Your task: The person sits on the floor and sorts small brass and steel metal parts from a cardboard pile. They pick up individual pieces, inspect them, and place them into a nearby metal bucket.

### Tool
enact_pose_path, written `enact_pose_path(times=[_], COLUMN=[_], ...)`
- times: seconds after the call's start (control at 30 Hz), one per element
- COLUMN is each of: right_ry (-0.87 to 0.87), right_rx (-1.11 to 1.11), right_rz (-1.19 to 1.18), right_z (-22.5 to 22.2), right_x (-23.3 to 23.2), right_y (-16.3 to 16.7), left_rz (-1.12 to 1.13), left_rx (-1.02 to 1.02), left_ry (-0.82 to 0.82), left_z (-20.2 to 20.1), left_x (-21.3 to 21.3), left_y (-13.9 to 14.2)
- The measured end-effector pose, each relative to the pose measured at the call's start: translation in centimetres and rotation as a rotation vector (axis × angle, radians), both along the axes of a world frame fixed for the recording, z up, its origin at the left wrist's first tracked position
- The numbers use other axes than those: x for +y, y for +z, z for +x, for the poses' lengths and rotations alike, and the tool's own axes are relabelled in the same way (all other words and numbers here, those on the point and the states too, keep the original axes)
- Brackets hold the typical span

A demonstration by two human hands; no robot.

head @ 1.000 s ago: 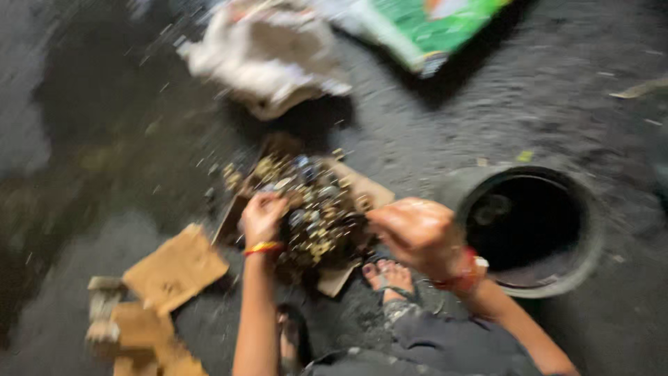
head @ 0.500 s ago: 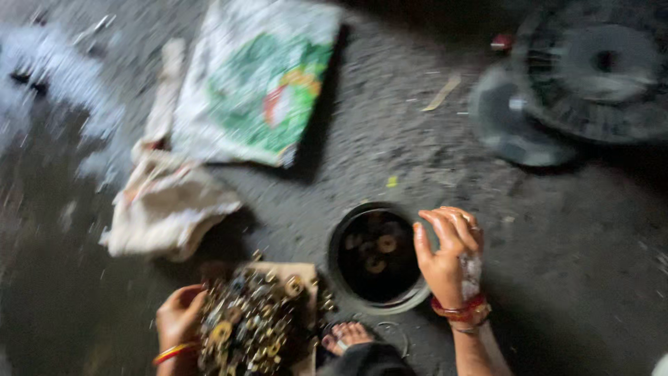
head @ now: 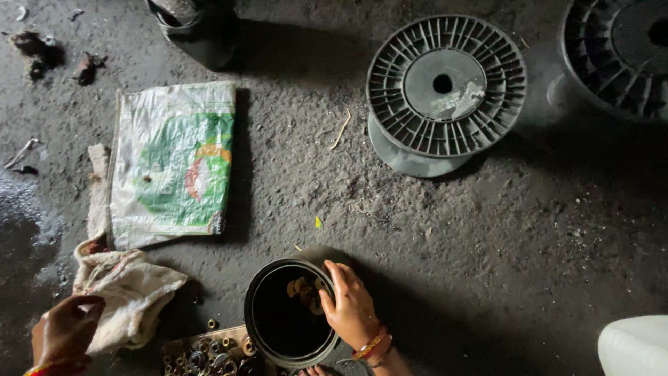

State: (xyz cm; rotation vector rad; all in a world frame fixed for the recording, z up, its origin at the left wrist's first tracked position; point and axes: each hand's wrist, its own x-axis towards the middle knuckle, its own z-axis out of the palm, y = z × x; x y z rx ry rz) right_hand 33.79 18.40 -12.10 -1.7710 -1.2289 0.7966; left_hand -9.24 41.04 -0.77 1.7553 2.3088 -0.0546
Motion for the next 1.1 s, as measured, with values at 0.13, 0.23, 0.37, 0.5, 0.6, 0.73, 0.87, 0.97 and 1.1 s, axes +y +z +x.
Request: enact_pose_path(times=[0.13, 0.23, 0.37, 0.5, 0.6, 0.73, 0.87, 0.97, 1.1], right_ry=[-0.003, -0.009, 0.010, -0.510, -0.725, -0.603, -0.525, -0.508, -0.495], right_rx=[0.001, 0.004, 0.084, -0.309, -0.281, -0.429, -0.605, -0.602, -0.585], right_rz=[0.004, -0.002, 0.270, 0.164, -0.049, -0.008, -0.292, -0.399, -0.431], right_z=[0.3, -0.2, 1.4, 8.8, 13.9, 14.7, 13.6, 13.8, 14.5], right_x=[0.2, 0.1, -1.4, -5.1, -8.1, -10.2, -8.8, -7.6, -6.8], right_y=[0.8, 1.4, -1.2, -8.4, -14.1, -17.7, -17.4, -16.3, -15.3], left_rz=[-0.077, -0.123, -0.093, -0.123, -0.142, -0.146, -0.158, -0.156, -0.155], left_rx=[0.379, 0.389, 0.381, 0.356, 0.354, 0.350, 0.352, 0.349, 0.345], left_ry=[-0.205, -0.109, -0.168, -0.116, -0.108, -0.088, -0.078, -0.071, -0.059], left_z=[1.0, 0.8, -0.2, -0.9, -1.4, -2.2, -2.0, -2.0, -3.1], left_x=[1.9, 2.3, 1.9, 1.1, 0.4, 0.2, 1.2, 1.1, -0.1], left_y=[0.7, 0.9, 1.1, 1.4, 1.3, 1.2, 1.7, 2.5, 2.9])
